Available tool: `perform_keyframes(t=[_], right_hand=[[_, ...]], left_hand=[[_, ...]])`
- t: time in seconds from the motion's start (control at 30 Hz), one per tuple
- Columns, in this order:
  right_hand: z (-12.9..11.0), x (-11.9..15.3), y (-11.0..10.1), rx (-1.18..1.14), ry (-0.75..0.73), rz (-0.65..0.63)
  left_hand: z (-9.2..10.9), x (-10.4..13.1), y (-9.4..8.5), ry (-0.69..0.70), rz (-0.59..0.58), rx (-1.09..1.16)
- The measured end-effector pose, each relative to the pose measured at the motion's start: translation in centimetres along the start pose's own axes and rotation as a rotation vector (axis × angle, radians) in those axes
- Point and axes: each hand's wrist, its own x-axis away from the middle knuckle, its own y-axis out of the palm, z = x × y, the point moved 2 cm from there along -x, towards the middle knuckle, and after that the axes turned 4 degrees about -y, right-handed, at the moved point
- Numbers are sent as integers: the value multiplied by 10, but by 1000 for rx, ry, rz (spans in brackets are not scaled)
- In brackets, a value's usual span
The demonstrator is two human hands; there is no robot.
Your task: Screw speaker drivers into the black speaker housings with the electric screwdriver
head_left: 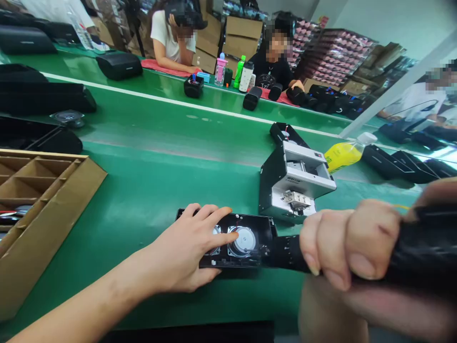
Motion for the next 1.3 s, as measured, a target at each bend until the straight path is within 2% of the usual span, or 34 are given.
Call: perform_keyframes(t=[0.13,0.3,0.97,1.3], right_hand=[[33,18,24,-157,-28,-53],[53,28,26,-151,-7,-48],[64,27,25,-155,41,28],[67,37,29,-162,-19,-175]], left_hand=[[1,-2,-1,7,-7,-2],[1,-4,-4,27,-3,-14],[2,-2,-5,39,11,-31],[7,-1,-12,53,3,-46]])
